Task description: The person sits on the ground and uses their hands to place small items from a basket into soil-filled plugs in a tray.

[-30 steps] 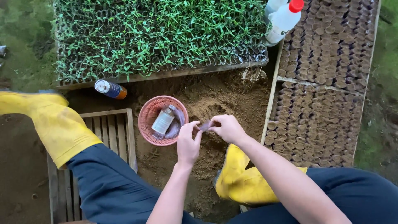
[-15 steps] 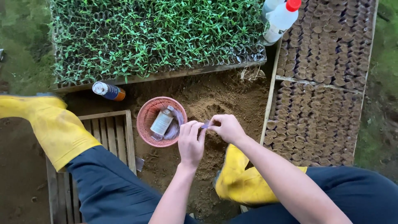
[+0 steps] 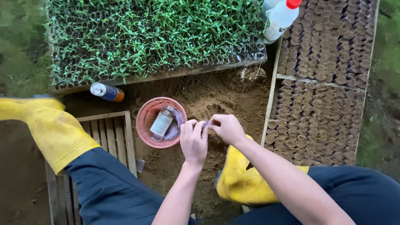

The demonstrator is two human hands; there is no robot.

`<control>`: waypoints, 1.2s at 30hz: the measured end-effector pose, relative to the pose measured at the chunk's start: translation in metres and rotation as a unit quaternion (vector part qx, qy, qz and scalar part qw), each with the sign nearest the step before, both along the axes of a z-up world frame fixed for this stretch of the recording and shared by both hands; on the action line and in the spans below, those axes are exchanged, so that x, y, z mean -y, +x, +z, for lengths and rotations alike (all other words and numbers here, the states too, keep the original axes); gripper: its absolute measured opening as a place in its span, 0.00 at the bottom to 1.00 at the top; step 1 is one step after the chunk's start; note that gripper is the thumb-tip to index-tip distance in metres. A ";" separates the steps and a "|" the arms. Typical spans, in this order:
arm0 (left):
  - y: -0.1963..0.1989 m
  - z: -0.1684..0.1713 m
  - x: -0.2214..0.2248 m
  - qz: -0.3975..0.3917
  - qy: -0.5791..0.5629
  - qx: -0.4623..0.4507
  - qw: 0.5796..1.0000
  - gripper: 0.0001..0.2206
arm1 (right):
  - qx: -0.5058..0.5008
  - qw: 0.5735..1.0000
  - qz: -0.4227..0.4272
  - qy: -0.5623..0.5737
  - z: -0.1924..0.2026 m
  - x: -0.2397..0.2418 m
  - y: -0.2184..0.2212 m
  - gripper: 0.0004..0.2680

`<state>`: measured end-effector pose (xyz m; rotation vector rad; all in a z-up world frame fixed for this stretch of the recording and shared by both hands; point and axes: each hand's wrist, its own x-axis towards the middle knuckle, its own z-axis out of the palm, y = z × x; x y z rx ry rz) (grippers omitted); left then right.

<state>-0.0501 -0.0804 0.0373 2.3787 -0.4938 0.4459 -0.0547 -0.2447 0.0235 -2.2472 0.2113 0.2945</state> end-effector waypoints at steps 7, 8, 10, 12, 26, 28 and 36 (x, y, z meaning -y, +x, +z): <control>0.001 -0.004 0.010 0.008 0.011 0.004 1.000 0.02 | -0.011 1.000 0.000 -0.019 0.003 -0.004 -0.001 0.04; 0.001 -0.006 0.011 0.005 0.011 -0.007 1.000 0.02 | -0.013 1.000 0.006 -0.025 0.007 -0.006 0.000 0.06; 0.000 -0.010 0.012 0.000 0.012 -0.018 1.000 0.03 | -0.014 0.999 0.012 -0.031 0.005 -0.009 0.000 0.09; -0.001 -0.012 0.013 -0.007 0.017 -0.026 0.999 0.03 | -0.033 0.997 0.010 -0.074 -0.007 -0.010 -0.002 0.03; 0.009 -0.007 0.008 -0.082 -0.069 -0.065 0.992 0.02 | -0.020 0.998 -0.004 -0.065 -0.012 -0.004 -0.006 0.06; 0.010 -0.014 0.004 -0.087 -0.063 -0.061 0.992 0.02 | -0.017 0.999 -0.002 -0.047 -0.027 0.002 -0.011 0.07; 0.009 -0.059 -0.023 -0.125 0.027 -0.046 0.991 0.02 | 0.214 0.908 0.261 -0.248 -0.059 -0.001 -0.027 0.24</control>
